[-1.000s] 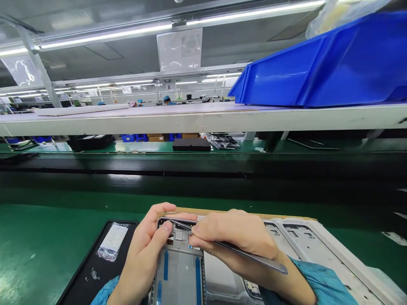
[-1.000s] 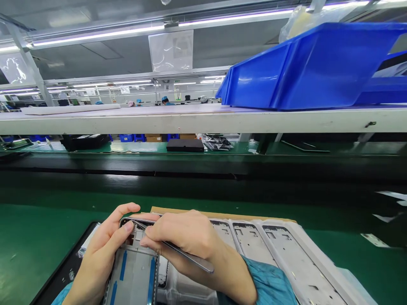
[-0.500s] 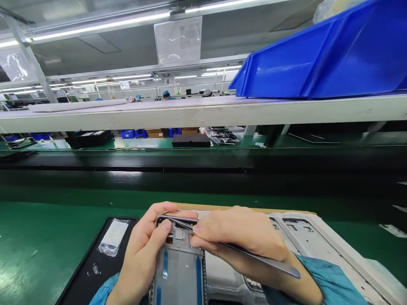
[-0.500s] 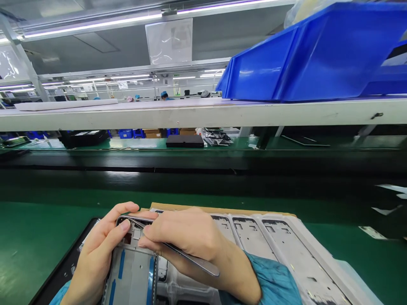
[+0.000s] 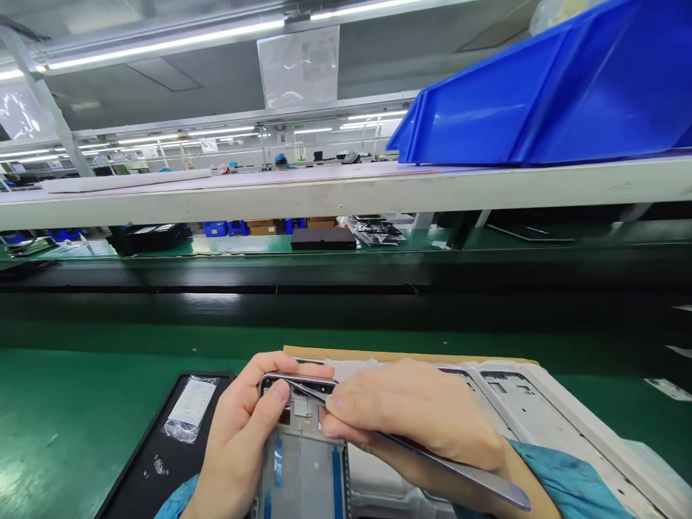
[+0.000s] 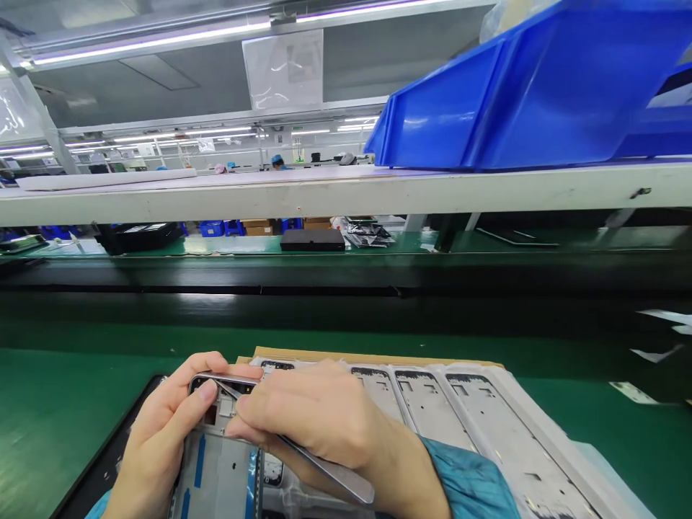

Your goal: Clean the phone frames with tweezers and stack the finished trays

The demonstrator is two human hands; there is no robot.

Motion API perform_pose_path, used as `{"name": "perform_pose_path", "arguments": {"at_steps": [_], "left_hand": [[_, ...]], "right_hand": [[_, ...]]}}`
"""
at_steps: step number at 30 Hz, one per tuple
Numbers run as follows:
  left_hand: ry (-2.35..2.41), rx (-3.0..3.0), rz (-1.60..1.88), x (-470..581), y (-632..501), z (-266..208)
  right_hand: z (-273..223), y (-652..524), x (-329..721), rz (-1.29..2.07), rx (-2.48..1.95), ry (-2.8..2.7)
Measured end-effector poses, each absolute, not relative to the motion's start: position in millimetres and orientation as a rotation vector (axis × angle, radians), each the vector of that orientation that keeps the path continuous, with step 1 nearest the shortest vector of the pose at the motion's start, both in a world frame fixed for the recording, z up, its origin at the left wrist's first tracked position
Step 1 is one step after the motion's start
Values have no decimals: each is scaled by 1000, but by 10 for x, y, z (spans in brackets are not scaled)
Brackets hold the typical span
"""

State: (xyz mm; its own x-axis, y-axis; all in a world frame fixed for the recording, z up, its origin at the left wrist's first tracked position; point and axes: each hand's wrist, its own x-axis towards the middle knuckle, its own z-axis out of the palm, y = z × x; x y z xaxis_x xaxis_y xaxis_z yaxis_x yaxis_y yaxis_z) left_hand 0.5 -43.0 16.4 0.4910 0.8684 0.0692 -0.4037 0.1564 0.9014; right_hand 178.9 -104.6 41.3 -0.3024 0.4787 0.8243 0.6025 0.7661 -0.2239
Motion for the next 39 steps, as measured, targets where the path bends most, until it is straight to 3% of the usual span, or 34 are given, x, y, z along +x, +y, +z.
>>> {"name": "perform_pose_path", "arguments": {"at_steps": [33, 39], "left_hand": [[546, 999, 951, -20, -412, 143], [594, 1011, 987, -19, -409, 144]], "right_hand": [[384, -969, 1807, -75, -793, -1983], [365, -971, 1779, -186, -786, -1920]]}}
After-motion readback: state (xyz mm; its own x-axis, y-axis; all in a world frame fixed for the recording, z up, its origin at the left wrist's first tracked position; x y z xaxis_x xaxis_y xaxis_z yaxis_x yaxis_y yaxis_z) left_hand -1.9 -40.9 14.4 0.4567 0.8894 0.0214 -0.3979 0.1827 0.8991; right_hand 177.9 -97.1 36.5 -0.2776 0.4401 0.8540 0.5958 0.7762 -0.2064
